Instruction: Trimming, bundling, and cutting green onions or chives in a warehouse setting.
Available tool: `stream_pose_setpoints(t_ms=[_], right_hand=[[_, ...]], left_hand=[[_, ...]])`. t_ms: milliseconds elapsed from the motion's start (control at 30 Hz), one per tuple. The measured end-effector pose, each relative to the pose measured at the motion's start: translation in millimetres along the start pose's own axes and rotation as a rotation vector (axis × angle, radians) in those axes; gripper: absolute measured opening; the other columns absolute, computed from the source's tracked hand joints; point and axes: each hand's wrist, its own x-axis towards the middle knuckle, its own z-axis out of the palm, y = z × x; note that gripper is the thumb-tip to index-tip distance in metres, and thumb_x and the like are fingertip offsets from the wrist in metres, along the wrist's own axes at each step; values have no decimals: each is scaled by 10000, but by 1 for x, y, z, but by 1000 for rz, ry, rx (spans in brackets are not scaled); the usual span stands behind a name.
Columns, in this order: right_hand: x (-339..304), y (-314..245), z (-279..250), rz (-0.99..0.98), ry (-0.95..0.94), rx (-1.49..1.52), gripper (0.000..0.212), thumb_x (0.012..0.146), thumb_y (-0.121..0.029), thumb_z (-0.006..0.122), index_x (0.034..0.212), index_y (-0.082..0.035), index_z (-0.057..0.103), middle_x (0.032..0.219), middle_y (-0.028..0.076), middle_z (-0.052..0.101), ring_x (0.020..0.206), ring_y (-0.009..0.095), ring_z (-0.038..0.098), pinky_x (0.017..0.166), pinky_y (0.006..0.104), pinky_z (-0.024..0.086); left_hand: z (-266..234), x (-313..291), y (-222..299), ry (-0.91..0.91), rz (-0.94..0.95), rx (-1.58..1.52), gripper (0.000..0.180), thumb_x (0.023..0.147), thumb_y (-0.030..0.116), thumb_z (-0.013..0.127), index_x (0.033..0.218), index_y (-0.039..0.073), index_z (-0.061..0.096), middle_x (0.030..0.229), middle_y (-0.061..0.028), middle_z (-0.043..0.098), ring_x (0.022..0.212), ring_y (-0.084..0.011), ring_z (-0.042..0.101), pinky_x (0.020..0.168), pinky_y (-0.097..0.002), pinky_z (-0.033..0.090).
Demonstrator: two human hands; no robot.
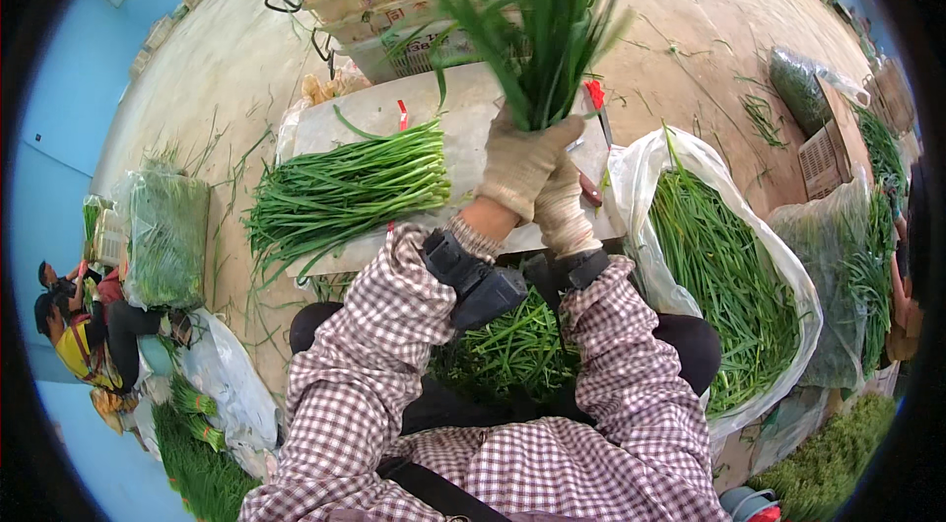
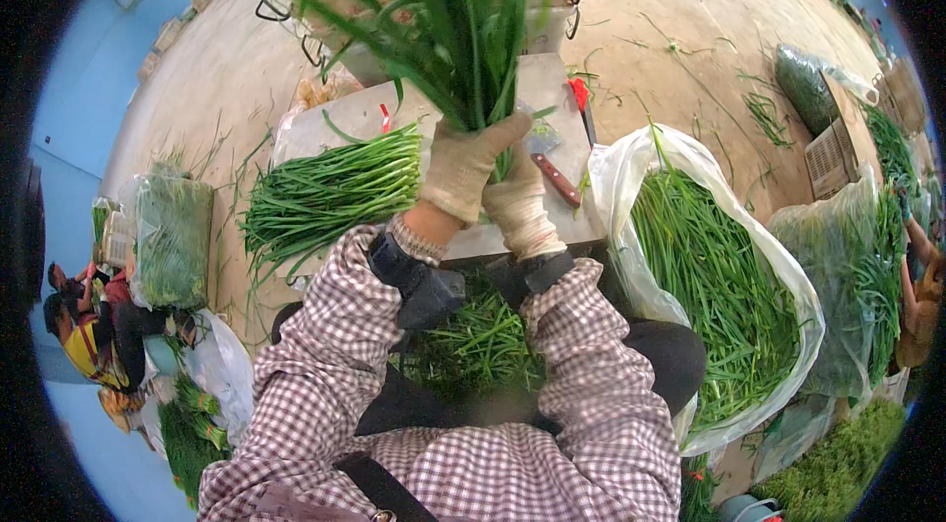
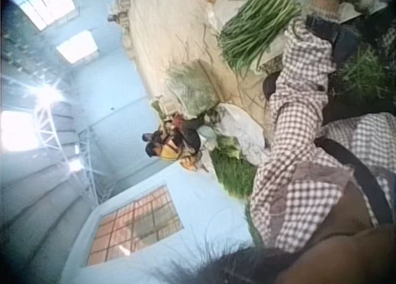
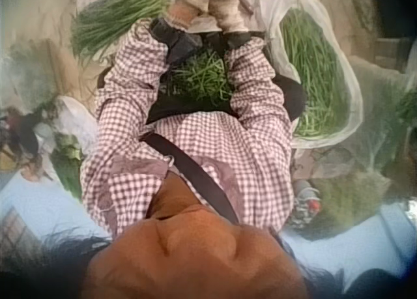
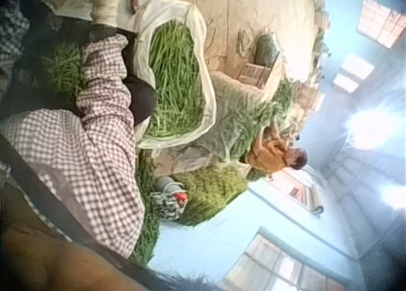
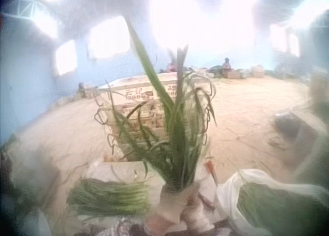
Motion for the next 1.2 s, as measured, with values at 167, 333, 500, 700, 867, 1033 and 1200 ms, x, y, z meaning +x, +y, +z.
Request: stream_pose_setpoints(t_ms=[167, 333, 500, 700, 867, 1033, 1200], right_hand=[[3, -110, -21, 221, -33, 263, 292, 786, -46, 704, 1051, 28, 607, 894, 59, 658, 795, 142, 625, 673, 268, 501], [25, -130, -24, 463, -283, 563, 433, 798, -83, 683, 1186, 3, 510, 798, 88, 622, 699, 201, 642, 618, 288, 538], [47, -67, -1, 634, -210, 395, 245, 824, -215, 723, 947, -19, 641, 766, 76, 664, 687, 196, 643, 629, 313, 533], [58, 12, -26, 561, -344, -275, 532, 856, -388, 692, 1155, 45, 609, 1080, 141, 664, 986, 235, 622, 871, 287, 481], [-15, -49, -45, 183, 28, -413, 480, 837, -217, 728, 1224, 17, 565, 1154, 150, 632, 1075, 224, 604, 882, 298, 492], [-98, -95, -22, -267, -346, -1075, 727, 586, -187, 852, 1248, -117, 558, 1189, 70, 576, 1120, 272, 550, 927, 416, 450], [-108, -57, -11, -276, -225, -1162, 709, 652, -238, 812, 1296, -174, 521, 1206, 47, 566, 1139, 280, 526, 938, 443, 406]], left_hand=[[-25, 14, 33, -346, 277, 250, 846, 720, 243, 845, 1372, -13, 371, 1233, -122, 589, 1011, -169, 599, 906, -310, 490], [-86, -40, -14, -593, -410, -459, 744, 819, 433, 724, 1363, 11, 444, 1314, -124, 557, 1191, -220, 554, 1013, -338, 462], [-97, -51, -59, -383, -551, -482, 506, 854, 444, 687, 1152, 41, 613, 1032, -104, 693, 885, -209, 688, 780, -391, 584], [-98, -42, -120, -255, -724, -707, 355, 838, 300, 701, 1072, 43, 629, 860, -92, 702, 729, -235, 699, 675, -399, 600], [-114, -53, -140, -185, -755, -854, 433, 852, 294, 682, 1166, 20, 563, 990, -144, 669, 926, -320, 669, 903, -523, 527], [-115, -48, -139, -172, -729, -679, 337, 839, 322, 703, 1053, 71, 629, 952, -108, 671, 879, -260, 669, 858, -443, 540], [-88, -54, -115, 29, -763, -493, 353, 777, 406, 732, 934, 101, 649, 796, -26, 649, 674, -195, 608, 662, -342, 528]])
